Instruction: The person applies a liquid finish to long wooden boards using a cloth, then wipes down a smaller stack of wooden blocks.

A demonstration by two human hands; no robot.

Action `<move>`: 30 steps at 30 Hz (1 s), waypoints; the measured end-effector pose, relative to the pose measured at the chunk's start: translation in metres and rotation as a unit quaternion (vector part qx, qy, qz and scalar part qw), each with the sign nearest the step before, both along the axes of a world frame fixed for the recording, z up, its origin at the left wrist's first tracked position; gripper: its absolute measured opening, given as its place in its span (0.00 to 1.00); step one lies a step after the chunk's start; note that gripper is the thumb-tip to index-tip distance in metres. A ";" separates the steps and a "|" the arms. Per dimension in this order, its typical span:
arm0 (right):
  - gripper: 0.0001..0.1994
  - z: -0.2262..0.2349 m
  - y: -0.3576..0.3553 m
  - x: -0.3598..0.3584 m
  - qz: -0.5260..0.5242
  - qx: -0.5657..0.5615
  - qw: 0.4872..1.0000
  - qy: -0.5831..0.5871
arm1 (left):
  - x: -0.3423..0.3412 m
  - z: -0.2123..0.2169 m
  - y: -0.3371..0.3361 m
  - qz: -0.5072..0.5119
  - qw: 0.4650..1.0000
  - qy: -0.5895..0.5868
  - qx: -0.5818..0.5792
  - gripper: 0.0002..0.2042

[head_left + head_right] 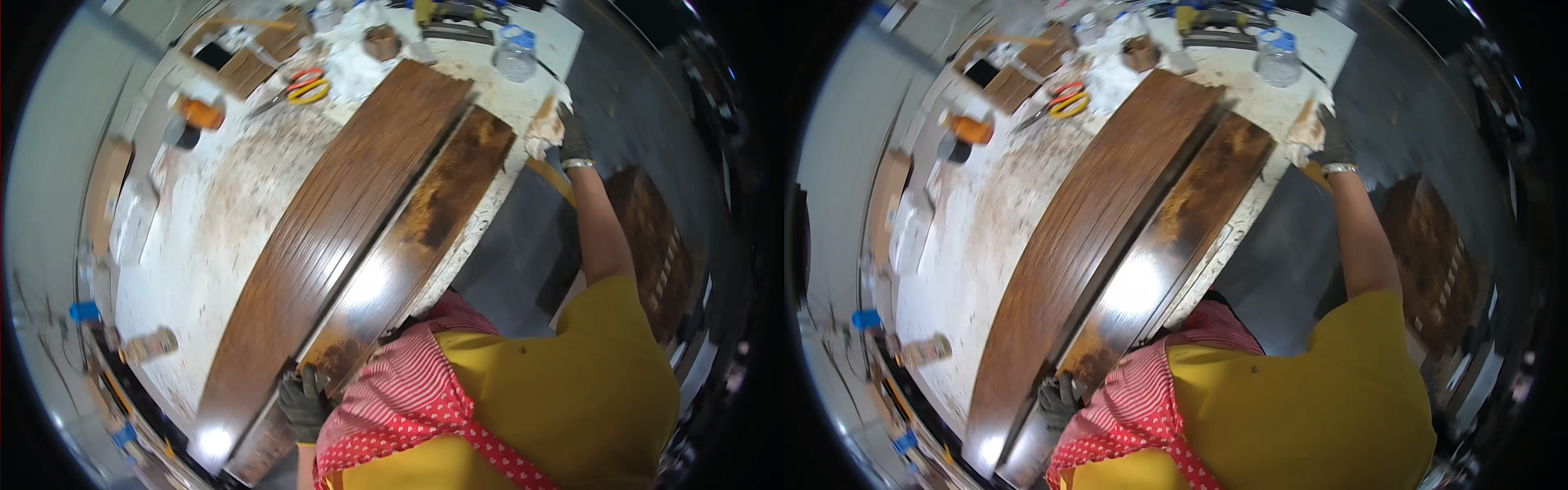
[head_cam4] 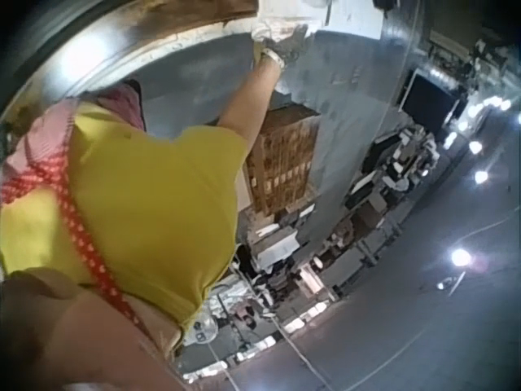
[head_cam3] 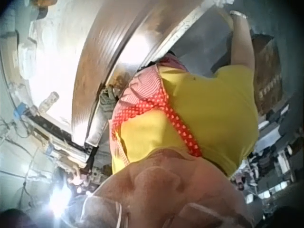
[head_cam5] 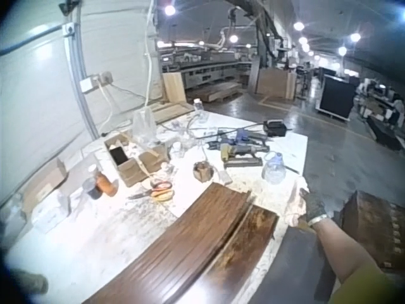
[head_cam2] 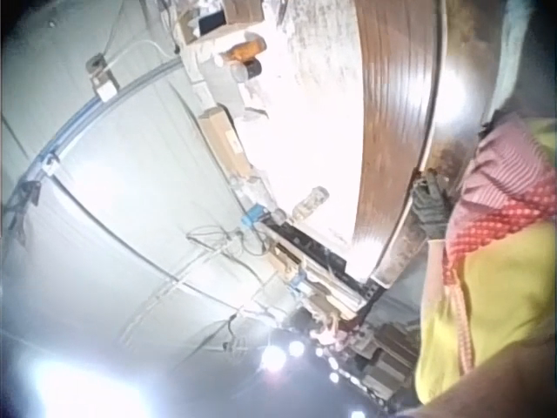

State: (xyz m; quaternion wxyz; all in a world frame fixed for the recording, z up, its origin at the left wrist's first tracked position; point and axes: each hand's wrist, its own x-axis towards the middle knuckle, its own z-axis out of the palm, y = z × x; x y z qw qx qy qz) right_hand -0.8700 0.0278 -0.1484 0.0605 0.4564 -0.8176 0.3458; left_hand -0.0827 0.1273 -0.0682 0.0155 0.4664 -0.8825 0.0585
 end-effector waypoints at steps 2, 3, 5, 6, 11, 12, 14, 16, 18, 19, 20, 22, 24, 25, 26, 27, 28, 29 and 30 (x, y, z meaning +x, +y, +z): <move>0.20 -0.020 0.004 -0.010 0.032 0.044 0.998 0.025 | -0.010 0.014 -0.001 0.037 0.995 0.030 0.092 0.29; 0.20 -0.030 0.006 -0.018 0.031 0.076 0.996 0.038 | -0.011 0.022 -0.002 0.036 0.991 0.077 0.105 0.30; 0.21 -0.049 0.013 -0.043 0.067 0.113 0.983 0.125 | -0.013 0.031 -0.006 0.058 0.983 0.084 0.156 0.32; 0.21 -0.057 0.017 -0.059 0.080 0.127 0.978 0.146 | -0.014 0.035 -0.008 0.071 0.982 0.083 0.152 0.34; 0.24 -0.079 0.003 -0.126 0.135 0.248 0.927 0.249 | -0.008 0.053 -0.020 0.080 0.967 0.049 0.237 0.40; 0.24 -0.079 -0.002 -0.127 0.151 0.266 0.915 0.264 | -0.005 0.055 -0.023 0.073 0.966 0.072 0.239 0.41; 0.24 -0.076 -0.016 -0.114 0.241 0.188 0.952 0.018 | 0.000 0.057 -0.027 0.058 0.964 0.037 0.256 0.43; 0.25 -0.070 -0.027 -0.087 0.135 0.055 0.791 -0.594 | 0.005 0.055 -0.025 0.071 0.962 0.013 0.264 0.42; 0.25 -0.064 -0.033 -0.060 0.159 0.068 0.694 -0.699 | 0.009 0.048 -0.016 0.045 0.974 0.045 0.219 0.43; 0.25 -0.063 -0.034 -0.048 0.121 0.044 0.729 -0.672 | 0.010 0.044 -0.009 0.042 0.974 0.065 0.214 0.44; 0.25 -0.060 -0.035 -0.041 0.082 0.022 0.757 -0.648 | 0.009 0.038 0.000 0.038 0.983 0.089 0.155 0.43; 0.26 -0.060 -0.034 -0.035 0.100 0.018 0.752 -0.652 | 0.008 0.028 0.019 0.067 0.991 0.084 0.078 0.41; 0.27 -0.064 -0.033 -0.040 0.066 0.029 0.726 -0.684 | 0.006 0.019 0.034 0.121 0.990 0.070 0.028 0.38; 0.26 -0.066 -0.035 -0.045 0.050 0.039 0.728 -0.682 | 0.007 0.016 0.040 0.141 0.988 0.063 0.026 0.36; 0.26 -0.069 -0.033 -0.050 0.050 0.038 0.721 -0.691 | 0.007 0.013 0.043 0.161 0.985 0.057 0.019 0.35; 0.26 -0.071 -0.035 -0.055 0.038 0.044 0.761 -0.646 | 0.009 0.012 0.045 0.180 0.982 0.048 0.028 0.34; 0.26 -0.073 -0.034 -0.059 0.025 0.036 0.748 -0.663 | 0.010 0.010 0.045 0.171 0.983 0.073 0.008 0.30; 0.25 -0.073 -0.035 -0.062 0.101 0.067 0.800 -0.588 | 0.012 0.011 0.044 0.168 0.983 0.078 0.021 0.28; 0.25 -0.073 -0.034 -0.064 0.095 0.073 0.820 -0.560 | 0.013 0.011 0.043 0.156 0.983 0.090 0.028 0.26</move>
